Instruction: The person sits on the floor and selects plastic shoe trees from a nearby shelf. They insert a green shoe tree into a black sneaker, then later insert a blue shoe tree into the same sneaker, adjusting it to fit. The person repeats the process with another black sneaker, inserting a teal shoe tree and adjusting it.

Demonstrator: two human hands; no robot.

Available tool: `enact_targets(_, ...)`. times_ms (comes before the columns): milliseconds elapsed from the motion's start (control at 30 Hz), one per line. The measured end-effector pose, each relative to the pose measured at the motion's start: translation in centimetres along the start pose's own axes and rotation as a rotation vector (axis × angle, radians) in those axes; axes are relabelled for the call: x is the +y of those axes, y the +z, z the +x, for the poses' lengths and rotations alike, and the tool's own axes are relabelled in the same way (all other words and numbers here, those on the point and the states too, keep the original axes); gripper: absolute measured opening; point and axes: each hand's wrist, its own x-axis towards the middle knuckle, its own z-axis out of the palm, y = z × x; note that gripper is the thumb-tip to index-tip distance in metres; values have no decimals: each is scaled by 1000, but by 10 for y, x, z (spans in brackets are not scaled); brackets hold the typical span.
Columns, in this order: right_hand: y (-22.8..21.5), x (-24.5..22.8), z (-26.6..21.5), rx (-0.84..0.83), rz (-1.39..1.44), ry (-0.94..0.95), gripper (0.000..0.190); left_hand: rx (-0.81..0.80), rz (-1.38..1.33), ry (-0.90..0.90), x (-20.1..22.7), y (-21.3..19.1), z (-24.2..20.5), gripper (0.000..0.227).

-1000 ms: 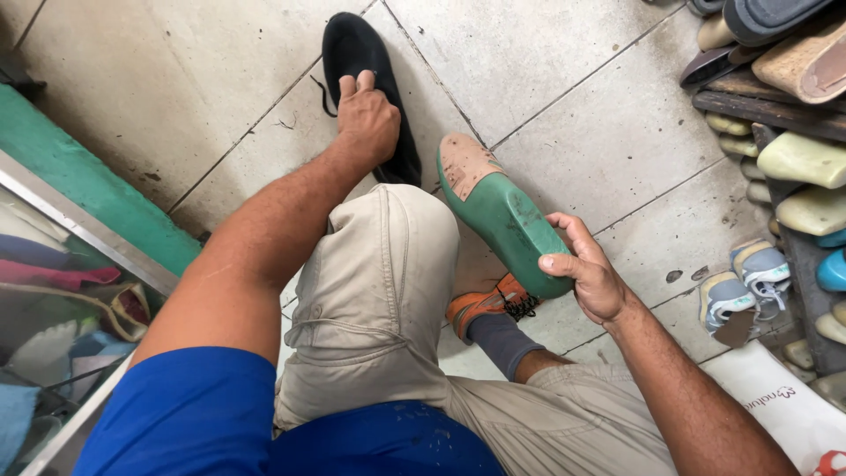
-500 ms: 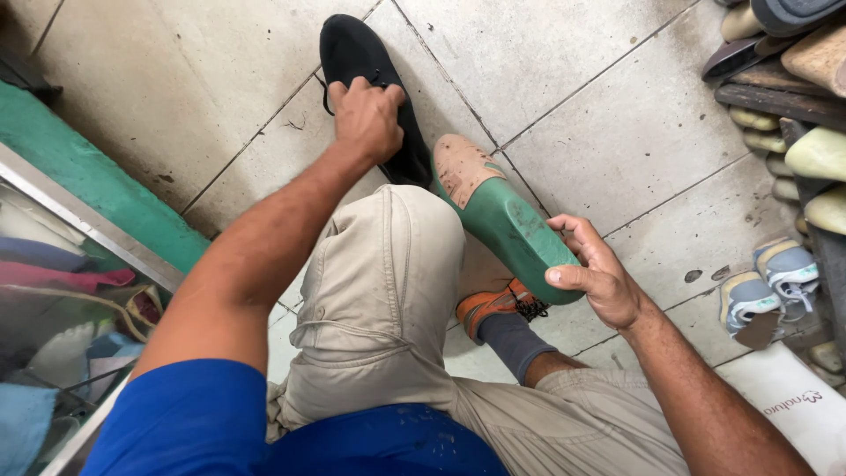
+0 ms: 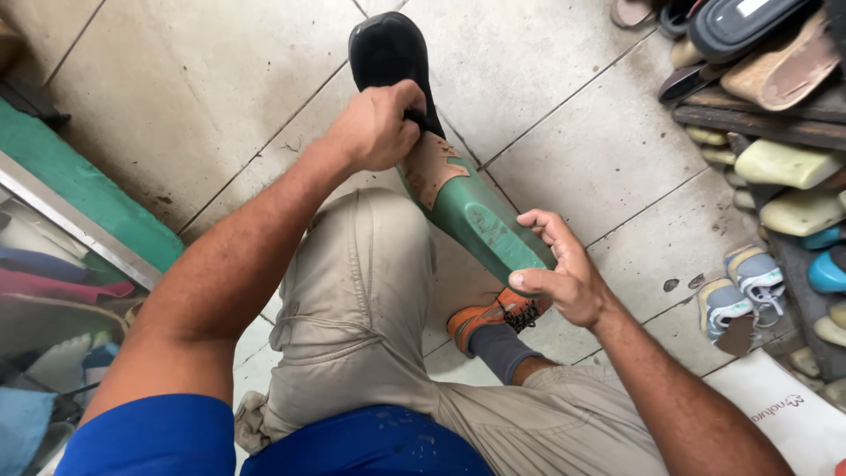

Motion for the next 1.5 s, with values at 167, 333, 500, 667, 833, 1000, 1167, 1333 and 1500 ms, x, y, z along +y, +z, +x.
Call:
enact_targets(167, 1, 2, -15, 113, 171, 30, 74, 132, -33, 112, 16, -10, -5, 33)
enact_targets(333, -13, 11, -26, 171, 511, 19, 76, 263, -245, 22, 67, -50, -19, 27)
enact_targets(500, -19, -18, -40, 208, 280, -187, 79, 171, -511, 62, 114, -80, -36, 23)
enact_targets(667, -36, -28, -53, 225, 267, -165, 82, 402, -833, -9, 119, -78, -23, 19)
enact_targets(833, -47, -22, -57, 230, 413, -38, 82, 499, -1267, -233, 97, -72, -9, 21)
enact_targets(1000, -52, 2, -50, 272, 258, 129, 69, 168, -967, -564, 27, -25, 3, 19)
enact_targets(1167, -42, 13, -40, 213, 200, 271, 67, 27, -391, -510, -34, 4, 2, 20)
enact_targets(1333, -38, 9, -32, 143, 104, 284, 71, 132, -109, -398, -77, 28, -12, 41)
enact_targets(1500, -39, -9, -23, 121, -137, 267, 76, 89, 371, 33, -89, 43, -14, 22)
